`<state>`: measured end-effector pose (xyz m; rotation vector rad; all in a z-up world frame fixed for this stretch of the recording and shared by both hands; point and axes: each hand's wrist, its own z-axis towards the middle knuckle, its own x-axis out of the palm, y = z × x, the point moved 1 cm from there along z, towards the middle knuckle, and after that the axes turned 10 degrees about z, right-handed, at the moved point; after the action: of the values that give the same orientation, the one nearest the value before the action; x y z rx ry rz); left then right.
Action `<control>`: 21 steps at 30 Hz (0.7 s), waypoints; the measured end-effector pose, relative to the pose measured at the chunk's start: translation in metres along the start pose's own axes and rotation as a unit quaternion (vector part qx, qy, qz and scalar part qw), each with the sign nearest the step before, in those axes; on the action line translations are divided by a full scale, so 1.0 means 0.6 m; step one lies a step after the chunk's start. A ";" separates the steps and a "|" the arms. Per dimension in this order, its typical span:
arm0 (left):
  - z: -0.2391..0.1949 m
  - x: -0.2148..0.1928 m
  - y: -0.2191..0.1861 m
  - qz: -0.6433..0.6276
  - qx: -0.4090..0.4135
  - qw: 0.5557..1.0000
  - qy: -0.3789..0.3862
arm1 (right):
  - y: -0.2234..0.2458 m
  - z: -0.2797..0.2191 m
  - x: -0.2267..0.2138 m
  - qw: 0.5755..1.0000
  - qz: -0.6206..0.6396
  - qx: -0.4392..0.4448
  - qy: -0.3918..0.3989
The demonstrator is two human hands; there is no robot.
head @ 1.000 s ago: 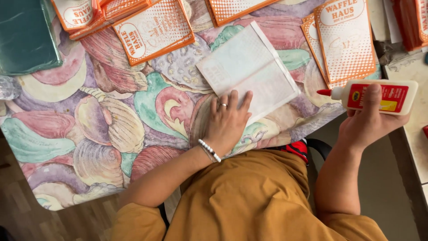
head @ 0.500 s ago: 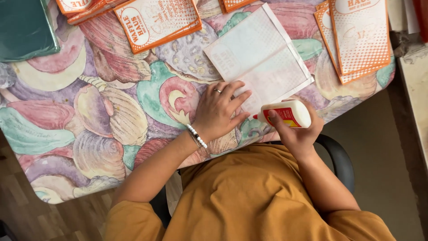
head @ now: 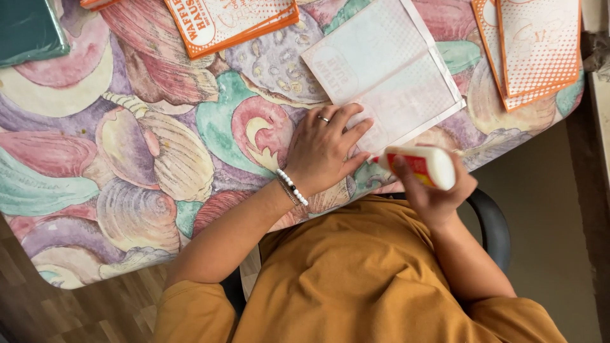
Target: Applying glue to the edges of paper templates and folding them to assemble bags.
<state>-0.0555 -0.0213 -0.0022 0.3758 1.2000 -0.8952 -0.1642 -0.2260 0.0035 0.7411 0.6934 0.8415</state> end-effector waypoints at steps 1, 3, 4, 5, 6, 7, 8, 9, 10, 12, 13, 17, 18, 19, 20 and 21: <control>0.000 0.001 0.000 0.000 -0.001 1.000 0.000 | -0.012 0.004 -0.007 1.000 0.000 0.000 0.001; -0.002 0.003 0.000 0.002 0.000 1.000 -0.003 | -0.035 0.013 -0.023 1.000 0.001 -0.017 -0.026; -0.001 0.000 0.000 0.002 -0.001 1.000 -0.003 | -0.039 0.012 -0.024 1.000 0.001 -0.016 -0.024; -0.001 -0.002 -0.001 0.000 -0.002 1.000 -0.001 | -0.043 0.010 -0.027 1.000 0.002 -0.018 -0.024; 0.000 -0.004 -0.002 -0.002 -0.002 1.000 0.002 | -0.048 0.009 -0.030 1.000 0.003 -0.019 -0.024; 0.000 -0.005 -0.002 -0.003 -0.002 1.000 0.002 | -0.038 0.006 -0.019 1.000 0.003 -0.019 -0.023; 0.001 -0.006 -0.003 -0.003 -0.001 1.000 0.003 | -0.028 0.003 -0.008 1.000 0.007 -0.025 -0.015; 0.001 -0.006 -0.003 -0.003 -0.001 1.000 0.004 | -0.018 0.000 0.003 0.999 0.011 -0.031 -0.006; 0.002 -0.006 -0.004 -0.004 -0.001 1.000 0.004 | -0.019 0.001 0.001 0.999 0.011 -0.030 -0.005; 0.002 -0.007 -0.004 -0.008 -0.004 1.000 0.004 | -0.020 0.001 -0.003 0.999 0.018 -0.043 -0.011; 0.004 -0.014 -0.006 -0.008 -0.004 1.000 0.004 | -0.047 -0.007 -0.017 0.999 0.018 -0.042 -0.011; 0.010 -0.030 -0.009 0.022 -0.012 1.000 0.013 | -0.097 0.010 -0.059 0.987 -0.091 -0.062 -0.116; 0.010 -0.030 -0.010 0.018 -0.014 1.000 0.011 | -0.097 0.027 -0.065 0.986 -0.089 -0.066 -0.124; 0.010 -0.031 -0.010 0.018 -0.013 1.000 0.011 | -0.091 0.032 -0.064 0.986 -0.089 -0.066 -0.124; 0.011 -0.031 -0.010 0.021 -0.014 1.000 0.012 | -0.086 0.038 -0.062 0.988 -0.088 -0.060 -0.114; 0.011 -0.031 -0.010 0.025 -0.015 1.000 0.013 | -0.080 0.042 -0.061 0.989 -0.087 -0.053 -0.104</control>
<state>-0.0575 -0.0219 0.0182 0.3922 1.2209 -0.8316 -0.1434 -0.2863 -0.0118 0.6529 0.5144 0.6270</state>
